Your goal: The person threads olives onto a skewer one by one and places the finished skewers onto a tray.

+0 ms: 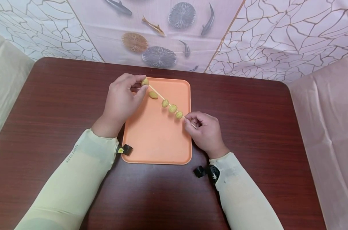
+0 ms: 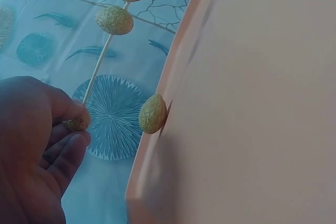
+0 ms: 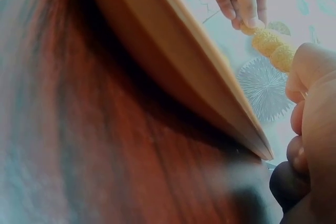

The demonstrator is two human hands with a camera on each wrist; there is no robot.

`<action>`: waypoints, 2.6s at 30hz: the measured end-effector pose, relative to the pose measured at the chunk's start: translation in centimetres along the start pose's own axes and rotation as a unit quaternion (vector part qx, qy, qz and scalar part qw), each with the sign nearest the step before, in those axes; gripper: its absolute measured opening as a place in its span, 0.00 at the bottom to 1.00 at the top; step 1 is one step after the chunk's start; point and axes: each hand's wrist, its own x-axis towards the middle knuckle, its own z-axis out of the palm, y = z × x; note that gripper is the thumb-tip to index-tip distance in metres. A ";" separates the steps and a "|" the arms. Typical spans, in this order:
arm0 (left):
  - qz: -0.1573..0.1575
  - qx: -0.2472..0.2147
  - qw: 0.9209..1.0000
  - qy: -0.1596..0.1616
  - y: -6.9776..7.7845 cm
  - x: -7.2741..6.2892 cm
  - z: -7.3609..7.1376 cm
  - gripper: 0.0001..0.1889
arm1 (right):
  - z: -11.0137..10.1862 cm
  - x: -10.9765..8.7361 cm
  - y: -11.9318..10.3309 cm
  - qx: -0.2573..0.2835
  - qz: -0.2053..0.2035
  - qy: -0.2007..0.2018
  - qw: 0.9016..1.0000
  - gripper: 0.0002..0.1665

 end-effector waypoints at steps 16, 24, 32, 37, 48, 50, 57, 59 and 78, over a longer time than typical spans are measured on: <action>0.018 -0.002 1.000 -0.013 0.1 -0.2 0.3 0.14 | 0.0 0.0 0.0 -0.003 0.002 0.000 1.000 0.03; 0.026 -0.012 1.000 -0.013 0.1 -0.3 0.5 0.15 | 0.0 0.0 -0.1 -0.007 0.001 -0.001 1.000 0.03; 0.037 -0.003 0.999 -0.020 0.4 -0.3 0.6 0.13 | 0.0 0.0 0.2 -0.006 -0.005 -0.001 1.000 0.03; 0.044 -0.006 0.999 -0.028 0.7 -0.4 0.7 0.13 | -0.1 0.0 0.1 -0.005 -0.005 -0.001 1.000 0.03; 0.032 -0.005 0.998 -0.056 1.1 -0.6 0.9 0.15 | 0.0 0.0 0.2 -0.005 0.005 -0.002 1.000 0.03; 0.033 -0.005 0.998 -0.059 1.2 -0.6 0.9 0.14 | 0.0 -0.1 0.1 -0.005 0.006 -0.003 1.000 0.03; 0.042 -0.004 0.997 -0.065 1.4 -0.7 1.1 0.13 | -0.1 -0.1 0.1 -0.004 0.007 -0.003 1.000 0.03; 0.041 -0.001 0.997 -0.068 1.5 -0.7 1.1 0.13 | -0.1 -0.1 0.1 -0.003 0.007 -0.003 1.000 0.03; 0.043 0.013 0.994 -0.097 1.9 -0.8 1.2 0.14 | 0.0 -0.1 0.0 0.002 0.000 0.002 1.000 0.03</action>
